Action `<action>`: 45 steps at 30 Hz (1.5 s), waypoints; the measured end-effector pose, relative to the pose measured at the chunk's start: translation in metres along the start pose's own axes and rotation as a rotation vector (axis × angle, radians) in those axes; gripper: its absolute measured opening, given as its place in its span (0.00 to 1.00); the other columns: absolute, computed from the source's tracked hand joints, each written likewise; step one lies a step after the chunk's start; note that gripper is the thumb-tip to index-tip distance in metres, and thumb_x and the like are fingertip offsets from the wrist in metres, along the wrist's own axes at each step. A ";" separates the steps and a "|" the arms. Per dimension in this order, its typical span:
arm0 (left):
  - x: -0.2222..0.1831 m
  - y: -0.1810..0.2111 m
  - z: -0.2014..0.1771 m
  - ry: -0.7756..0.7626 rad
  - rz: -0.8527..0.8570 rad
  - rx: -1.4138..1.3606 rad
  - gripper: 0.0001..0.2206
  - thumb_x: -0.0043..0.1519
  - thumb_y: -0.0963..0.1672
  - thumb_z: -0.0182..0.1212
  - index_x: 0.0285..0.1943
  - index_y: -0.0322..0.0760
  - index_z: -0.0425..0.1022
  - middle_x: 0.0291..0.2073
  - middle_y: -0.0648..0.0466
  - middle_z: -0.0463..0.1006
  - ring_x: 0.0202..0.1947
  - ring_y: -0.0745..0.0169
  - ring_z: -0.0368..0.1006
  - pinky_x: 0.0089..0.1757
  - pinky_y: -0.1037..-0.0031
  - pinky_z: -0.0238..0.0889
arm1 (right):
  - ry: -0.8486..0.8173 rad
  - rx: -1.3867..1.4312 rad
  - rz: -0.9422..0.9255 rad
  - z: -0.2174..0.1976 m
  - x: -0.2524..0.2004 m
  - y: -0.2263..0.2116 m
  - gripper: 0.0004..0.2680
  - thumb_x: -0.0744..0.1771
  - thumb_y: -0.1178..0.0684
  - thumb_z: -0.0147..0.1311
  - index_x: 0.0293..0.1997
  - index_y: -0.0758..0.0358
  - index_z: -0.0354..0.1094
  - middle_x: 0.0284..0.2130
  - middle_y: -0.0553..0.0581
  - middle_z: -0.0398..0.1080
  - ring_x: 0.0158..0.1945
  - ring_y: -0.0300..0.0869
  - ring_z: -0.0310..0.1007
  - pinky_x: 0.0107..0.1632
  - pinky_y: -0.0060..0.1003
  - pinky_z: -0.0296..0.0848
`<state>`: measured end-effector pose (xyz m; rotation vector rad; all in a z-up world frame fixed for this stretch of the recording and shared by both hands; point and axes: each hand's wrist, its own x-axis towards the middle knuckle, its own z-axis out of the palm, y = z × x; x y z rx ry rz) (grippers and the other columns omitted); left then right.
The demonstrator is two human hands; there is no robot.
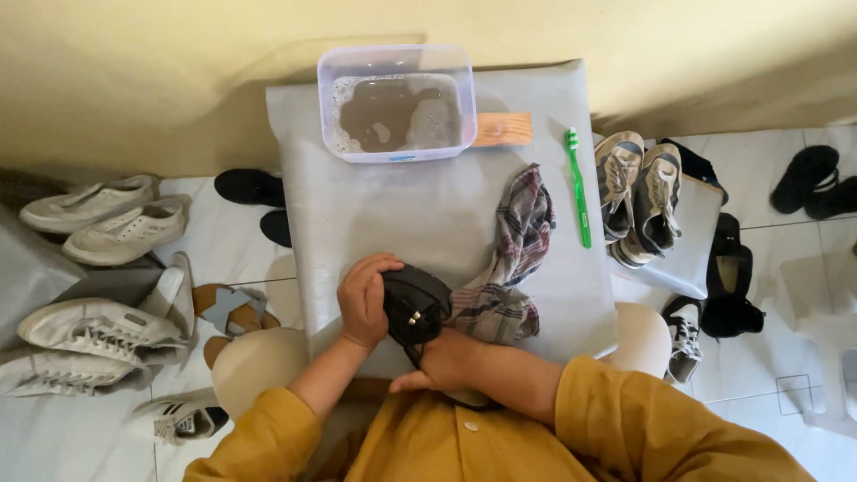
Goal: Detailing a black loafer by cleaning it with a brush, cloth, and soapy water.
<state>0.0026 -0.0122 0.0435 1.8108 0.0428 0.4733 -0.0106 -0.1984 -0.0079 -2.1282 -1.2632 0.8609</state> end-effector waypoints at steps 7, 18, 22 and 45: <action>0.012 -0.032 0.002 -0.003 0.099 0.046 0.21 0.71 0.47 0.39 0.40 0.40 0.82 0.36 0.51 0.83 0.46 0.48 0.79 0.51 0.62 0.68 | 0.000 -0.140 0.136 -0.023 0.019 -0.011 0.36 0.64 0.17 0.37 0.30 0.70 0.77 0.27 0.70 0.77 0.46 0.60 0.78 0.52 0.48 0.75; -0.004 -0.028 0.008 0.036 0.078 0.147 0.16 0.69 0.45 0.42 0.39 0.46 0.80 0.36 0.53 0.83 0.43 0.50 0.79 0.51 0.64 0.68 | -0.166 -0.301 0.106 -0.034 0.016 -0.008 0.39 0.67 0.19 0.23 0.40 0.70 0.78 0.39 0.70 0.79 0.58 0.57 0.74 0.62 0.48 0.67; -0.014 -0.031 0.010 0.056 0.088 0.156 0.16 0.69 0.44 0.43 0.39 0.46 0.81 0.36 0.53 0.83 0.44 0.51 0.79 0.51 0.65 0.68 | -0.188 -0.328 0.098 -0.036 0.004 -0.017 0.38 0.68 0.21 0.24 0.39 0.73 0.78 0.38 0.72 0.78 0.56 0.58 0.75 0.60 0.47 0.69; -0.040 -0.017 0.017 0.111 0.037 0.174 0.18 0.71 0.45 0.40 0.40 0.45 0.81 0.38 0.52 0.83 0.47 0.50 0.78 0.54 0.64 0.66 | -0.184 -0.347 0.007 -0.044 -0.019 -0.019 0.36 0.68 0.22 0.28 0.29 0.71 0.77 0.31 0.71 0.78 0.50 0.59 0.77 0.58 0.48 0.71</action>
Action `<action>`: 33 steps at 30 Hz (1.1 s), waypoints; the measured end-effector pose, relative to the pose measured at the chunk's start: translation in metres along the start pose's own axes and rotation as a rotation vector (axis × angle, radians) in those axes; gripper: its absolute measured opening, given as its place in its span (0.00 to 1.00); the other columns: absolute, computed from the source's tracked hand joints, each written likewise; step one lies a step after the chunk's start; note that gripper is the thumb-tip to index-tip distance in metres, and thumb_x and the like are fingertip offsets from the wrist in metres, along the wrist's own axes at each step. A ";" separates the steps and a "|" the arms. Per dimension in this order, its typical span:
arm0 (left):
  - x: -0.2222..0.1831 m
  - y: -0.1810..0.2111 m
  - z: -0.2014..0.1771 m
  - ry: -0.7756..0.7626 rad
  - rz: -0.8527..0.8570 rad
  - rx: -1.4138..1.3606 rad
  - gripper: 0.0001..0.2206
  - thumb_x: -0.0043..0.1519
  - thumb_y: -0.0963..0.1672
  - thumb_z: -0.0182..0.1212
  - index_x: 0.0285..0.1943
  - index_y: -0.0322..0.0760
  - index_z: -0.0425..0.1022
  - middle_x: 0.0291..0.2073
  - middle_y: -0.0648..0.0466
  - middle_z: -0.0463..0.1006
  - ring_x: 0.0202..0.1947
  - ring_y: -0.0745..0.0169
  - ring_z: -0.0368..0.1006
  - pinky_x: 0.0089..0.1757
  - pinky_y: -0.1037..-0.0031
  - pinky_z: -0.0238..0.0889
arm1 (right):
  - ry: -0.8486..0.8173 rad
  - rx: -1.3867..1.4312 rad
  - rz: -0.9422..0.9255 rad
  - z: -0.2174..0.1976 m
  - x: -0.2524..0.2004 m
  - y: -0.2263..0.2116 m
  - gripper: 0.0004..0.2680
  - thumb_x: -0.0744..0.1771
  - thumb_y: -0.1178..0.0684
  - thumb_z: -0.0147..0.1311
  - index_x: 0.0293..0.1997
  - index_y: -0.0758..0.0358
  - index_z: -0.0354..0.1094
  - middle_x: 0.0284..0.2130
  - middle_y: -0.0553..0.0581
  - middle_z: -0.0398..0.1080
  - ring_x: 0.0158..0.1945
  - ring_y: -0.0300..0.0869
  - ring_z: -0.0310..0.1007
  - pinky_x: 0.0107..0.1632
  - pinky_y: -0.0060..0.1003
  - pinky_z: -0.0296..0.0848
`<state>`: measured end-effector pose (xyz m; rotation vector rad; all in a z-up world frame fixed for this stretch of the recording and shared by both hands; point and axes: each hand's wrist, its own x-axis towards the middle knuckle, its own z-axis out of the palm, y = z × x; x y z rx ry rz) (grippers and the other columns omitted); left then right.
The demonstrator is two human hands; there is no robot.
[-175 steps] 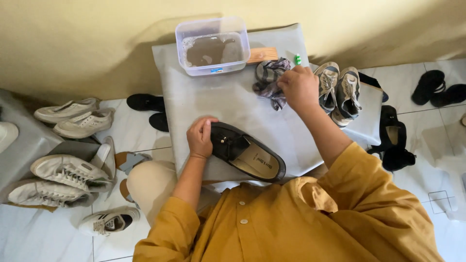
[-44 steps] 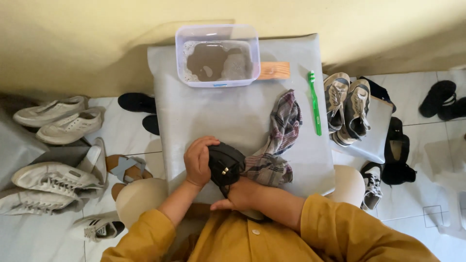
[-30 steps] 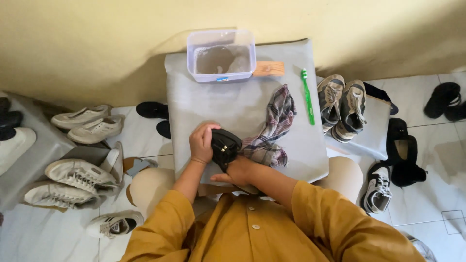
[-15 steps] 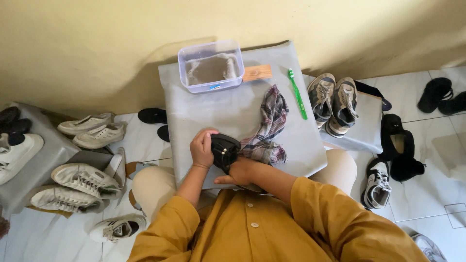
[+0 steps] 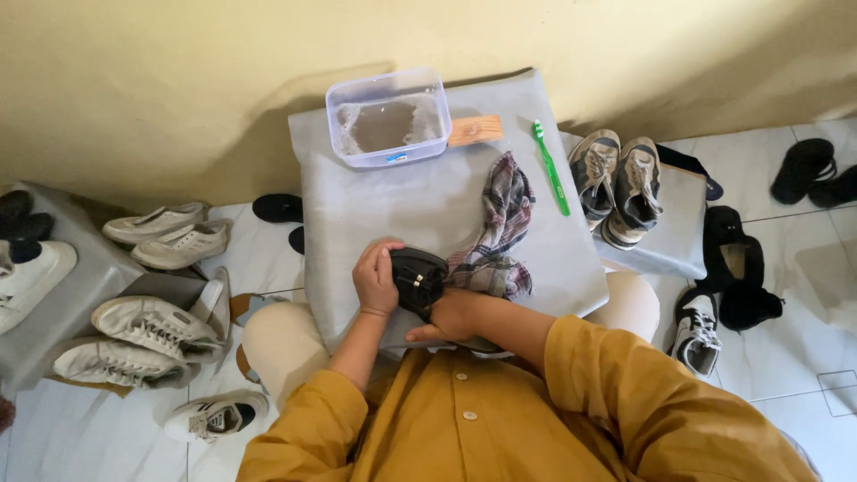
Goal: Detailing a black loafer by cleaning it with a brush, cloth, and soapy water.
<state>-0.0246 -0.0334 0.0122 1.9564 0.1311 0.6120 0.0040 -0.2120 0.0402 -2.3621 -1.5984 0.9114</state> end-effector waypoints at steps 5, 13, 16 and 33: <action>-0.013 0.001 -0.003 -0.013 0.046 -0.024 0.17 0.71 0.45 0.40 0.43 0.43 0.80 0.40 0.50 0.83 0.47 0.49 0.78 0.53 0.63 0.66 | -0.086 0.017 0.013 0.007 -0.012 0.000 0.37 0.68 0.21 0.27 0.28 0.70 0.77 0.31 0.71 0.78 0.48 0.59 0.78 0.54 0.49 0.73; -0.012 0.004 -0.008 -0.091 0.128 -0.029 0.19 0.71 0.49 0.39 0.47 0.44 0.80 0.43 0.53 0.82 0.48 0.52 0.78 0.53 0.64 0.67 | -0.166 0.023 -0.006 -0.017 -0.032 -0.016 0.36 0.68 0.21 0.29 0.26 0.69 0.76 0.30 0.71 0.77 0.45 0.59 0.79 0.51 0.49 0.74; -0.014 0.011 -0.011 -0.091 0.134 -0.009 0.19 0.71 0.48 0.38 0.48 0.42 0.80 0.43 0.52 0.82 0.49 0.51 0.78 0.53 0.63 0.67 | -0.132 0.022 -0.055 -0.011 -0.035 -0.010 0.35 0.69 0.22 0.33 0.23 0.70 0.75 0.27 0.71 0.76 0.41 0.61 0.79 0.48 0.50 0.76; -0.018 0.004 -0.007 -0.088 0.140 0.011 0.19 0.70 0.49 0.36 0.49 0.41 0.78 0.44 0.52 0.81 0.51 0.50 0.76 0.54 0.61 0.66 | -0.053 0.036 0.036 -0.019 -0.022 -0.026 0.35 0.68 0.20 0.32 0.26 0.69 0.75 0.27 0.71 0.77 0.44 0.60 0.79 0.51 0.50 0.75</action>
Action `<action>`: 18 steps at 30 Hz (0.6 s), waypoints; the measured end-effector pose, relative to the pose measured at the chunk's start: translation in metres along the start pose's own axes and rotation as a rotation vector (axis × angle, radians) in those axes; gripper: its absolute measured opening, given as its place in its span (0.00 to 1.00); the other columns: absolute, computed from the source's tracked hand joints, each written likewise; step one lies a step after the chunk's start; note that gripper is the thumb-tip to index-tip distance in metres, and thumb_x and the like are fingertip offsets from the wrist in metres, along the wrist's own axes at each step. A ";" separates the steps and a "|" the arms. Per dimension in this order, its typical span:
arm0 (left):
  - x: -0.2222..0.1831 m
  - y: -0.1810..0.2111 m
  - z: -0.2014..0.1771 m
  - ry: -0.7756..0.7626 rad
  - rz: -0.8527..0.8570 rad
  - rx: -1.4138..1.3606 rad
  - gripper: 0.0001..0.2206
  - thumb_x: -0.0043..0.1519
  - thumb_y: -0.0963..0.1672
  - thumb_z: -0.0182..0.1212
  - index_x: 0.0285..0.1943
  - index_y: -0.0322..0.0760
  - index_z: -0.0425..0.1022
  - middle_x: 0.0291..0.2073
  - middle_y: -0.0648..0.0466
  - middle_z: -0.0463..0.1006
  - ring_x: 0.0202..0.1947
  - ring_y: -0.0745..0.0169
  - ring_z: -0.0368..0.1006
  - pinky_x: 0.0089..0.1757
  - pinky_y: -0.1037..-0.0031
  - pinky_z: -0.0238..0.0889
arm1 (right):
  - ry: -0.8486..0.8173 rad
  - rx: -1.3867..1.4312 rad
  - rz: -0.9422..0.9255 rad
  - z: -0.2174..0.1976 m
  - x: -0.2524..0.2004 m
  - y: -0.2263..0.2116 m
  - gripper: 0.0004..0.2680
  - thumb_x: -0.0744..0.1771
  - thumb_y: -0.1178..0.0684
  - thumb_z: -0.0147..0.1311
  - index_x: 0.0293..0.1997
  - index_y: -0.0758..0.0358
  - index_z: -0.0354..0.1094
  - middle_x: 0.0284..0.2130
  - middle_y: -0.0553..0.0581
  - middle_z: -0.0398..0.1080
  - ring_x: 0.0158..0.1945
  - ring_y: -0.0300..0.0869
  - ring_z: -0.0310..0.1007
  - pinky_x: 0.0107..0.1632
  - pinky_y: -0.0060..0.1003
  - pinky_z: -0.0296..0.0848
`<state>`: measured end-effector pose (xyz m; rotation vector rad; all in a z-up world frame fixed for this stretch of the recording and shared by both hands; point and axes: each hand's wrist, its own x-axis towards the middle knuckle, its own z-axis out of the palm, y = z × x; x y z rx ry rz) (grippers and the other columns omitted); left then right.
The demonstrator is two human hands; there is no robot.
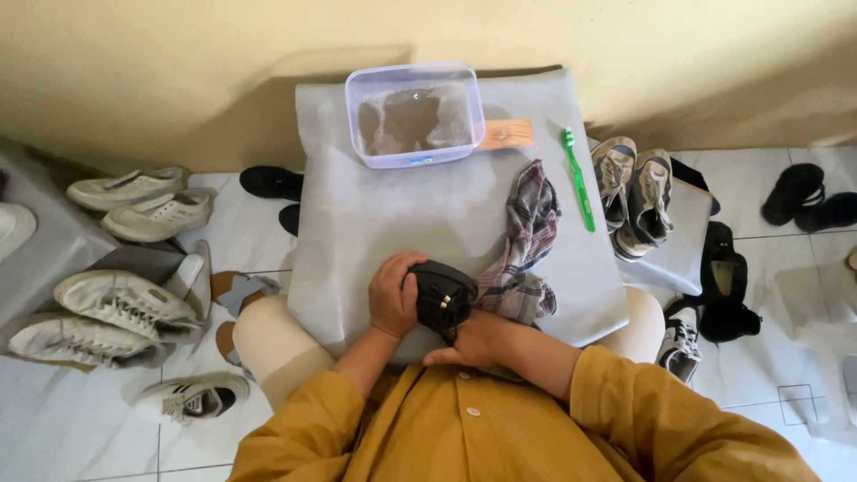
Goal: Detailing a black loafer by cleaning it with a brush, cloth, and soapy water.
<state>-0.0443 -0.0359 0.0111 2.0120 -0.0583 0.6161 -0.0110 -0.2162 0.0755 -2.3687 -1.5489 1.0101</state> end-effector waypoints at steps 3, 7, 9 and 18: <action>0.000 -0.005 0.003 -0.007 -0.011 -0.001 0.19 0.71 0.48 0.36 0.49 0.42 0.77 0.43 0.53 0.81 0.50 0.51 0.77 0.54 0.62 0.67 | 0.017 -0.018 0.073 0.004 -0.001 -0.002 0.34 0.68 0.21 0.33 0.30 0.71 0.76 0.29 0.72 0.77 0.45 0.61 0.78 0.53 0.51 0.74; 0.005 -0.005 0.003 0.020 0.047 -0.006 0.18 0.71 0.48 0.38 0.47 0.44 0.79 0.40 0.55 0.81 0.48 0.52 0.78 0.52 0.63 0.68 | 0.157 -0.086 0.157 0.031 0.001 0.000 0.34 0.66 0.19 0.35 0.31 0.66 0.77 0.29 0.66 0.78 0.43 0.57 0.80 0.51 0.47 0.76; 0.011 -0.002 0.002 0.023 0.061 -0.015 0.18 0.71 0.48 0.37 0.45 0.43 0.78 0.38 0.53 0.81 0.45 0.50 0.78 0.50 0.62 0.69 | 0.265 -0.159 0.204 0.009 -0.006 -0.021 0.32 0.65 0.20 0.38 0.32 0.67 0.78 0.29 0.67 0.78 0.41 0.57 0.80 0.50 0.48 0.76; 0.006 -0.013 0.004 0.015 0.080 0.049 0.15 0.68 0.46 0.42 0.45 0.46 0.79 0.37 0.54 0.81 0.43 0.52 0.78 0.48 0.65 0.70 | 0.210 -0.247 0.377 0.037 -0.041 -0.027 0.36 0.61 0.15 0.40 0.49 0.66 0.72 0.42 0.62 0.75 0.47 0.52 0.77 0.46 0.47 0.76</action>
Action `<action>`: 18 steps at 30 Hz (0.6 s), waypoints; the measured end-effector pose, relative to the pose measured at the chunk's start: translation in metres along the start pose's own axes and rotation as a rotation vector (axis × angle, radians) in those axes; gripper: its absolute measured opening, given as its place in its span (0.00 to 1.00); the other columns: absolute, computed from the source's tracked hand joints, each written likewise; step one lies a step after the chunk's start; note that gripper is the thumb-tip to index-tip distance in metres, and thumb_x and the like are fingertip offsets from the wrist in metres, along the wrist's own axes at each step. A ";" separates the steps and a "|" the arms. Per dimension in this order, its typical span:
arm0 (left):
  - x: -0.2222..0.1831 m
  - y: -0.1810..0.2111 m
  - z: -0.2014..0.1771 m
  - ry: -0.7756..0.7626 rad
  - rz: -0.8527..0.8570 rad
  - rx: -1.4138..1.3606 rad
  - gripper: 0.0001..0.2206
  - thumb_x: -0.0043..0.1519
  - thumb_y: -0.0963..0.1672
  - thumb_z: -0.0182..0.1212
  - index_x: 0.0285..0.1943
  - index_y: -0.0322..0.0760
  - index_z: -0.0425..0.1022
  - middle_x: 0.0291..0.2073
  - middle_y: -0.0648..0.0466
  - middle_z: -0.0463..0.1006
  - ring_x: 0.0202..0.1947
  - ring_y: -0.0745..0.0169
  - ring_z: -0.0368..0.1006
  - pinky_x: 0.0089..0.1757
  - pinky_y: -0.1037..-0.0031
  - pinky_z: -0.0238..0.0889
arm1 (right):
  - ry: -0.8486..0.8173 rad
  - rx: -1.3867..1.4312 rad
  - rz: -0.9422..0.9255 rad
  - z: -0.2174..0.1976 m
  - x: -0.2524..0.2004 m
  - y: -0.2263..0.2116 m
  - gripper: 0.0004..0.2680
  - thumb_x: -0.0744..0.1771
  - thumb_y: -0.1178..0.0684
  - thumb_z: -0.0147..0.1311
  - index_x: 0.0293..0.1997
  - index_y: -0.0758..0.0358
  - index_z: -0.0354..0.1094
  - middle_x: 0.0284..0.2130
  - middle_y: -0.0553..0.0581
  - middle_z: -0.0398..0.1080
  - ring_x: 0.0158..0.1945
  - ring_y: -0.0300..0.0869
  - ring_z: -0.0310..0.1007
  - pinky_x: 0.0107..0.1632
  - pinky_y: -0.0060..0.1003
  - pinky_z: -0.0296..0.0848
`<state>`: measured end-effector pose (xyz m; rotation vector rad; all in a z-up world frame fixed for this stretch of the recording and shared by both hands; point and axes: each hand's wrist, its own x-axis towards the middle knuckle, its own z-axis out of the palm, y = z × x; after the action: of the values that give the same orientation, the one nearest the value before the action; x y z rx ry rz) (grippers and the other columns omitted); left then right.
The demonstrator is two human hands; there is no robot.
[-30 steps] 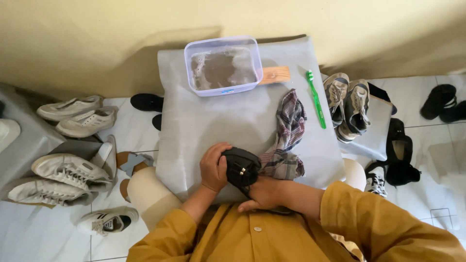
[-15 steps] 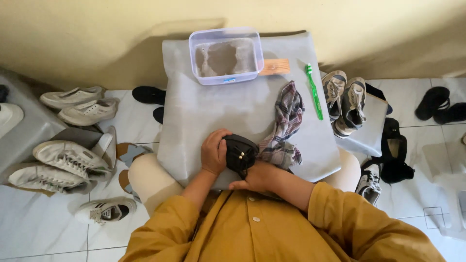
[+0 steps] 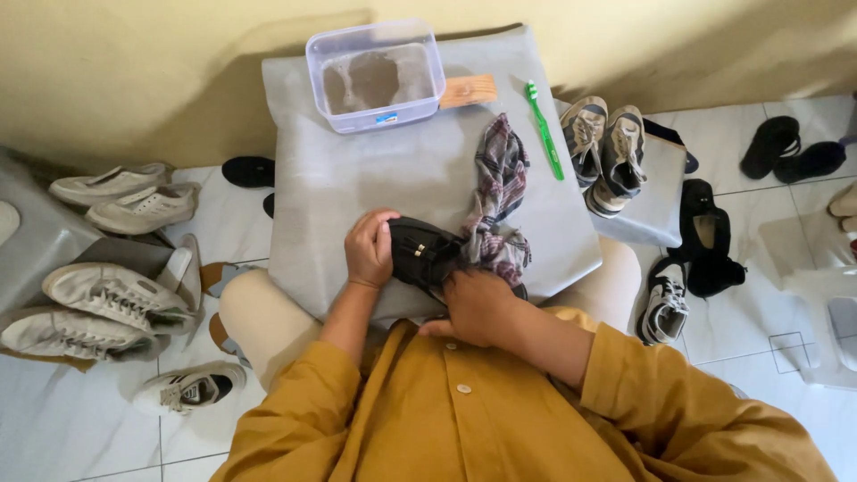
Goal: Detailing a black loafer by cleaning it with a brush, cloth, and soapy water.
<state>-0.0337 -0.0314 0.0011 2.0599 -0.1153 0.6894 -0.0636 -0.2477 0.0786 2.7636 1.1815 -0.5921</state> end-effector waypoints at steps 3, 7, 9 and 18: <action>-0.002 -0.008 0.003 0.005 0.007 -0.014 0.15 0.68 0.46 0.42 0.45 0.46 0.80 0.38 0.55 0.81 0.43 0.53 0.78 0.49 0.65 0.70 | -0.025 -0.049 0.052 0.001 -0.027 0.003 0.41 0.58 0.11 0.42 0.54 0.66 0.68 0.47 0.60 0.72 0.54 0.50 0.74 0.49 0.45 0.75; 0.001 0.002 -0.001 -0.019 -0.002 -0.026 0.15 0.68 0.46 0.42 0.45 0.44 0.79 0.39 0.53 0.81 0.44 0.50 0.78 0.49 0.64 0.69 | -0.200 -0.079 -0.052 -0.022 -0.046 0.017 0.41 0.59 0.10 0.37 0.52 0.66 0.70 0.46 0.60 0.72 0.52 0.49 0.74 0.49 0.43 0.74; 0.001 0.009 -0.005 -0.036 -0.019 -0.052 0.17 0.68 0.46 0.40 0.46 0.43 0.79 0.40 0.52 0.81 0.47 0.49 0.77 0.51 0.63 0.68 | -0.164 -0.120 -0.136 -0.012 -0.048 0.025 0.42 0.58 0.09 0.35 0.53 0.67 0.69 0.46 0.61 0.72 0.52 0.50 0.74 0.49 0.42 0.74; 0.002 0.016 -0.005 0.002 -0.024 -0.073 0.18 0.71 0.46 0.38 0.47 0.40 0.80 0.42 0.53 0.82 0.50 0.50 0.77 0.54 0.62 0.67 | -0.391 0.085 -0.255 -0.017 0.005 0.027 0.40 0.61 0.11 0.30 0.54 0.67 0.63 0.51 0.66 0.69 0.59 0.53 0.71 0.58 0.47 0.71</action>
<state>-0.0394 -0.0363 0.0159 1.9875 -0.1127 0.6631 -0.0358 -0.2592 0.0903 2.4107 1.4399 -1.1672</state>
